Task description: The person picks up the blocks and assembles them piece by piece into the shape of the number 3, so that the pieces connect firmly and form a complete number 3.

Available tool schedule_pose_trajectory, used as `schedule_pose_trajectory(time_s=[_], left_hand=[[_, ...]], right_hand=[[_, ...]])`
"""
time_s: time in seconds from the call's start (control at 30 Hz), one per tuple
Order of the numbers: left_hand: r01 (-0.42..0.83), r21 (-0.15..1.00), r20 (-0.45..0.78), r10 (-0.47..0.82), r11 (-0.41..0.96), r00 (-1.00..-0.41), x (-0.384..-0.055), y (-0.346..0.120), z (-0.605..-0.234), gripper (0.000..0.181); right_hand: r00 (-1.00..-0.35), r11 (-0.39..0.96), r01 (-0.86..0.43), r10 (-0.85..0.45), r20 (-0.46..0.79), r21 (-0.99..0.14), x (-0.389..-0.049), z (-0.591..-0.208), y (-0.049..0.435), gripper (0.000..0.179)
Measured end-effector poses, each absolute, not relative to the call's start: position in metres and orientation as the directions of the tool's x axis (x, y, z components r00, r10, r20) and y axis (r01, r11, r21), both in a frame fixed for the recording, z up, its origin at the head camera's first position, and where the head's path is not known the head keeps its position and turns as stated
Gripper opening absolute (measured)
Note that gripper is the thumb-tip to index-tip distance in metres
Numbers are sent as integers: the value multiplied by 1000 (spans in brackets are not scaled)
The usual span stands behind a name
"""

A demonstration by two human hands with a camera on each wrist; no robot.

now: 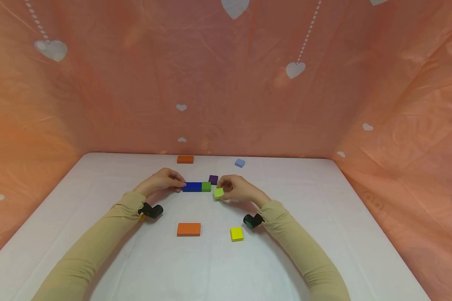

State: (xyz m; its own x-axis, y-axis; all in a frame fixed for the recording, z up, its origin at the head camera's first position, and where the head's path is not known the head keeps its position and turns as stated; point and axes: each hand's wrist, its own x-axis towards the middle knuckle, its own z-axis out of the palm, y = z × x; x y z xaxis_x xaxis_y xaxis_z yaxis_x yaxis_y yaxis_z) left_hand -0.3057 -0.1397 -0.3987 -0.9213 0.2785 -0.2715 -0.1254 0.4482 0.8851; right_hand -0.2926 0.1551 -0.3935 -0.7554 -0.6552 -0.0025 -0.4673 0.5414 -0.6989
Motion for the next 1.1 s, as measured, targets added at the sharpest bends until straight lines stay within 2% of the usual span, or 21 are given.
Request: schedule_pose_trajectory(time_s=[1.1], left_hand=[[-118, 886, -269, 290, 449, -919, -306, -141, -399, 20]], right_hand=[[-774, 587, -448, -632, -36, -674, -292, -395, 135, 31]])
